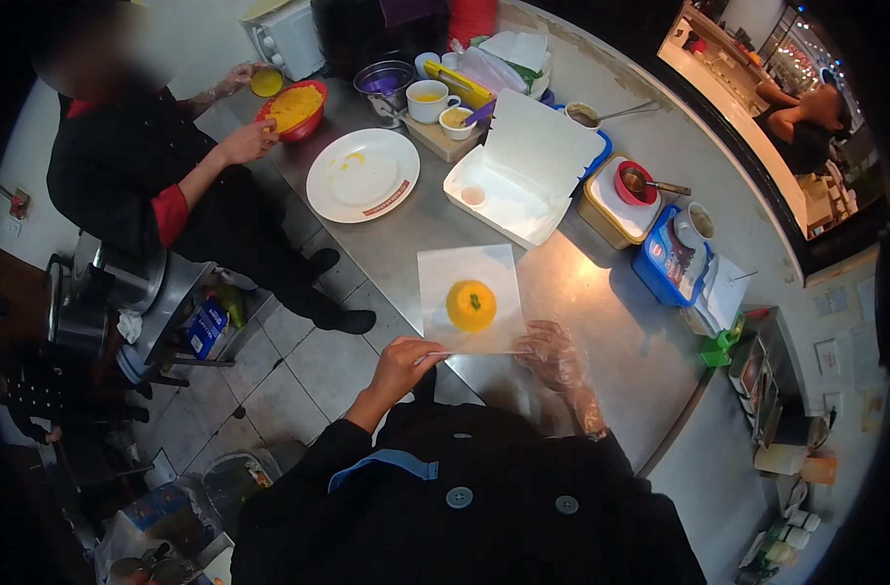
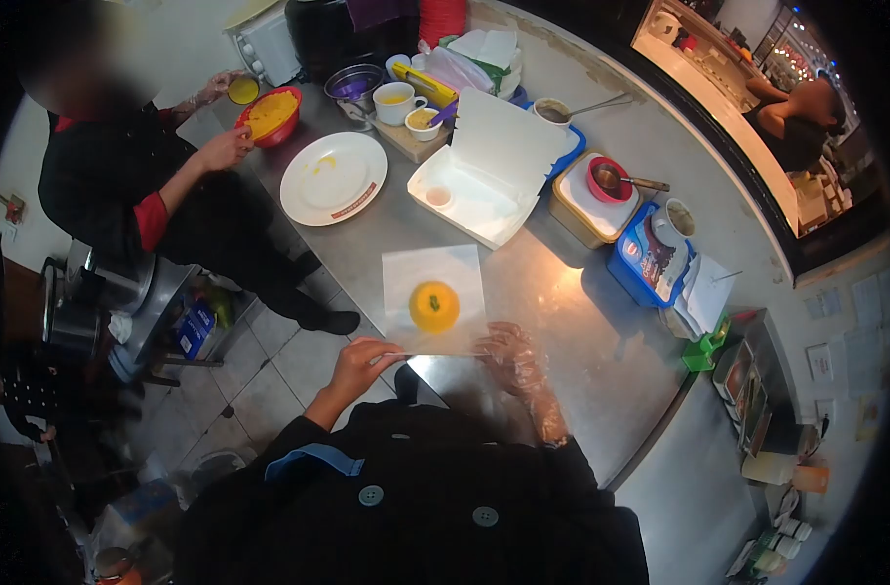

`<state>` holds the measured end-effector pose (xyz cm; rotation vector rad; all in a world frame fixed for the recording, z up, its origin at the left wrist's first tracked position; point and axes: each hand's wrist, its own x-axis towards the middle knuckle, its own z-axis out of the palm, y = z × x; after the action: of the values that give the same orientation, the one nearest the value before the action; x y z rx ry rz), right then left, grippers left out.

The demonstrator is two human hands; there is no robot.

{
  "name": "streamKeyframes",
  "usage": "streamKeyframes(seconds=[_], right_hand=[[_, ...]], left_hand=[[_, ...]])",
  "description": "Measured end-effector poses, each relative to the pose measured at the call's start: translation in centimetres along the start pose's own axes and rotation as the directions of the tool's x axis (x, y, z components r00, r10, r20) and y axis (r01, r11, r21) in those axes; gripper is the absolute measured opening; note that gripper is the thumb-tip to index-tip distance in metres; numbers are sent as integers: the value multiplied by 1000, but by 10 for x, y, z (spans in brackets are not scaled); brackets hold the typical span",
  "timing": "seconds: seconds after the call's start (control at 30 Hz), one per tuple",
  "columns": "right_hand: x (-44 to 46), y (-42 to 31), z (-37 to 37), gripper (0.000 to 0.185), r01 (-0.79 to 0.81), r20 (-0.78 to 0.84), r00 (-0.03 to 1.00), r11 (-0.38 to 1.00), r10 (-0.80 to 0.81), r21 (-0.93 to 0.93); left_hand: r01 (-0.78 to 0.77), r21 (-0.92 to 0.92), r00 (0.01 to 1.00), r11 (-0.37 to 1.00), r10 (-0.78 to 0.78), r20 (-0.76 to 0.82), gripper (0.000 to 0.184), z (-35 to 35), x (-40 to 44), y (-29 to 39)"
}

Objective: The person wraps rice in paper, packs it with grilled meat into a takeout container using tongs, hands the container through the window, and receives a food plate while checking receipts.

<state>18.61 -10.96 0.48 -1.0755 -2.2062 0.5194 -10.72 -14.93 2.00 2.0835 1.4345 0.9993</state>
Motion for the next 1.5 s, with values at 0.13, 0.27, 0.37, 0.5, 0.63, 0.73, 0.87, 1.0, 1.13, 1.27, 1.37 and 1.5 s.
streamKeyframes(seconds=[0.13, 0.27, 0.37, 0.5, 0.63, 0.73, 0.87, 1.0, 1.13, 1.27, 1.37, 1.5], right_hand=[[-3, -10, -2, 15, -298, -3, 945, 869, 326, 394], [8, -13, -8, 16, -266, -5, 952, 832, 307, 487], [9, -14, -12, 16, -338, 21, 923, 783, 385, 523], [4, -17, -13, 13, -407, 125, 879, 590, 460, 697], [2, -18, -10, 10, -427, 173, 853, 467, 493, 775], [3, -18, -13, 10, -440, 189, 869, 539, 458, 718], [6, -26, -27, 10, -408, 274, 902, 446, 335, 797], [23, -23, -10, 16, -471, 143, 868, 699, 475, 538], [53, -33, 6, 22, -25, -55, 998, 977, 14, -213], [63, -38, 14, 23, -16, 21, 1000, 955, 23, -296], [64, -47, -1, 23, -54, -6, 999, 977, 54, -209], [38, -30, -43, 55, -177, 193, 970, 971, 145, 158]], left_hand=[[163, -217, 986, 962, -165, 12, 12, -1, 6, 9], [278, -352, 960, 894, -266, 82, 13, -9, 18, 8], [360, -388, 933, 849, -330, 143, 14, -13, 16, 3], [331, -384, 944, 862, -295, 150, 14, -12, 12, 2], [326, -397, 945, 858, -287, 156, 13, -14, 13, 4], [311, -400, 948, 862, -254, 190, 12, -18, 16, 4], [217, -364, 950, 906, -110, 292, 12, -24, 16, 1], [244, -371, 901, 896, -68, 428, 14, -25, 12, 4], [244, -341, 895, 908, -75, 441, 14, -19, 7, 3], [247, -299, 898, 922, -102, 428, 14, -20, 8, 8], [237, -359, 932, 902, -107, 347, 15, -21, 11, 10], [261, -390, 955, 883, -176, 240, 15, -17, 19, 11]])
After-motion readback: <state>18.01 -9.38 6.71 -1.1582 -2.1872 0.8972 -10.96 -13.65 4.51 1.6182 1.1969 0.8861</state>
